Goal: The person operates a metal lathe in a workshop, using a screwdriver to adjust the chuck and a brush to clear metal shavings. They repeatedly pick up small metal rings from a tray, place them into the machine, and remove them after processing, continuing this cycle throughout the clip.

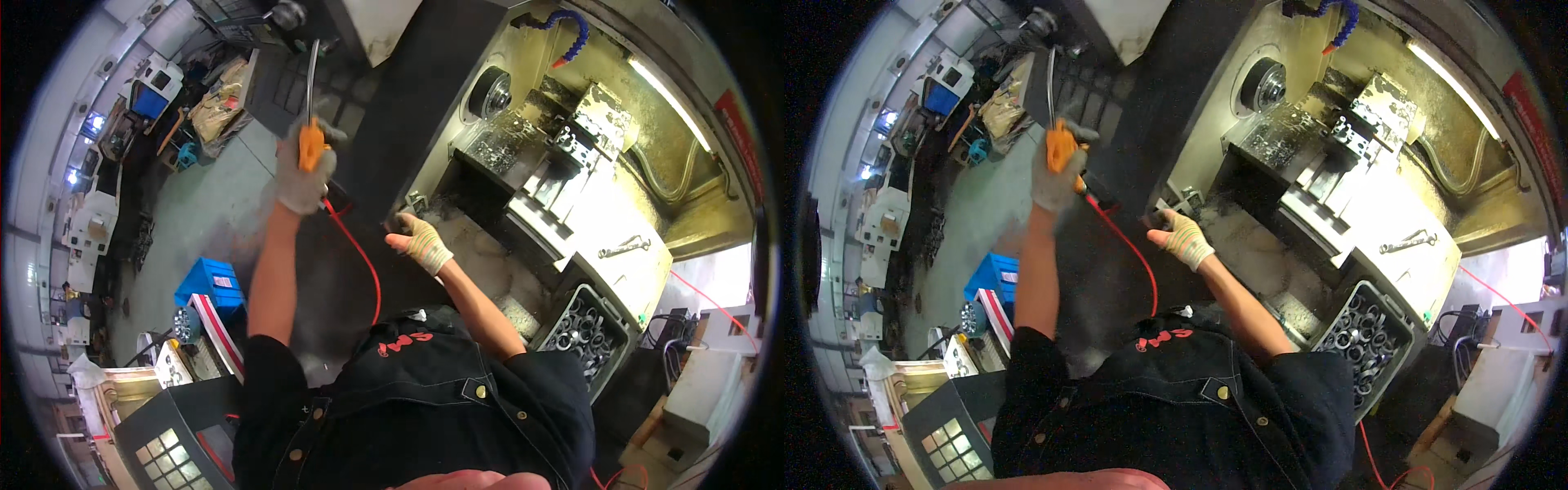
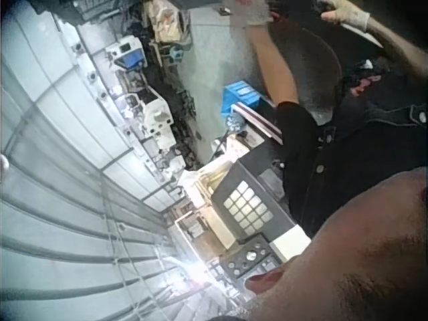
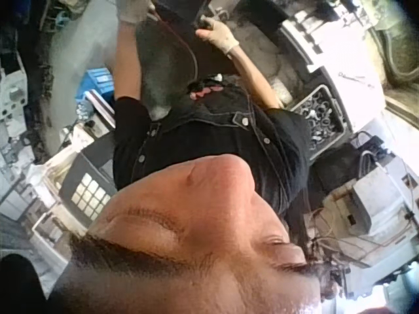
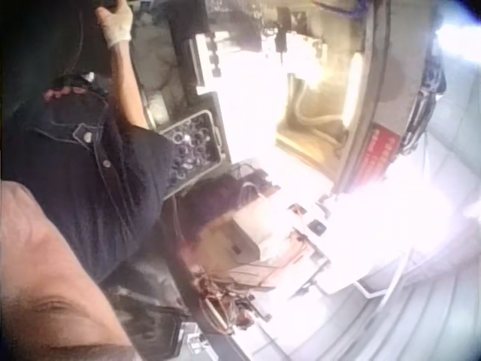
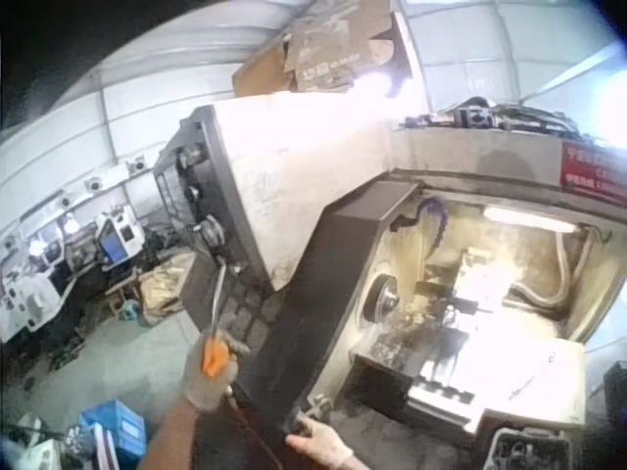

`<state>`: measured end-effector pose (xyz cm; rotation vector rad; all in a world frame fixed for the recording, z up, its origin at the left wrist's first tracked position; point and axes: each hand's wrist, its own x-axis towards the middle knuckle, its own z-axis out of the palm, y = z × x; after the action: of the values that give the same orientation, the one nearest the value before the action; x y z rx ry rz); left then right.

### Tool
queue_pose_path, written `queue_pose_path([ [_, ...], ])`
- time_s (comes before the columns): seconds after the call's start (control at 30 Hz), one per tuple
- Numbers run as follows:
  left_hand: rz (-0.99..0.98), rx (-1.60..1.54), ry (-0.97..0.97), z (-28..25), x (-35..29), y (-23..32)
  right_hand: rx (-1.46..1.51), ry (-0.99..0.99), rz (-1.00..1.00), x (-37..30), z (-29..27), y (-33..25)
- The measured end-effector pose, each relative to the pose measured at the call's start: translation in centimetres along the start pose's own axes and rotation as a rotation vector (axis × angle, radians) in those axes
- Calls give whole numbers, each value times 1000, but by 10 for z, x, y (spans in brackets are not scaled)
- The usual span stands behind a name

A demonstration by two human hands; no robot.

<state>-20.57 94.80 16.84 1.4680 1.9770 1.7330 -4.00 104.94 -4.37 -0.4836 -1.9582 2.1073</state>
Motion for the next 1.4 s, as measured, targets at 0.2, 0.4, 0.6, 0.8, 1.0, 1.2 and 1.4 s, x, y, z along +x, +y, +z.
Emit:
queue_pose_path([
  [0.2, -152, -358, -22, -27, -146, -53, 61, 234, 98, -61, 12, -15],
  [0.4, -413, -411, -11, -55, -249, -99, 183, 619, 38, -144, 16, -1],
  [0.6, -409, -472, -207, -51, -297, -122, 65, 908, -45, -216, 13, -1],
  [0.8, -368, -569, -530, -30, -324, -130, -11, 1157, -32, -272, 18, -8],
  [1.0, -356, -697, -816, -15, -304, -123, -18, 1294, -135, -298, 20, -8],
  [1.2, -189, -637, -935, -4, -294, -104, 888, 1655, -411, -295, 74, 24],
  [1.4, -164, -435, -926, -23, -308, -125, 1248, 1079, -250, -309, 150, 95],
])
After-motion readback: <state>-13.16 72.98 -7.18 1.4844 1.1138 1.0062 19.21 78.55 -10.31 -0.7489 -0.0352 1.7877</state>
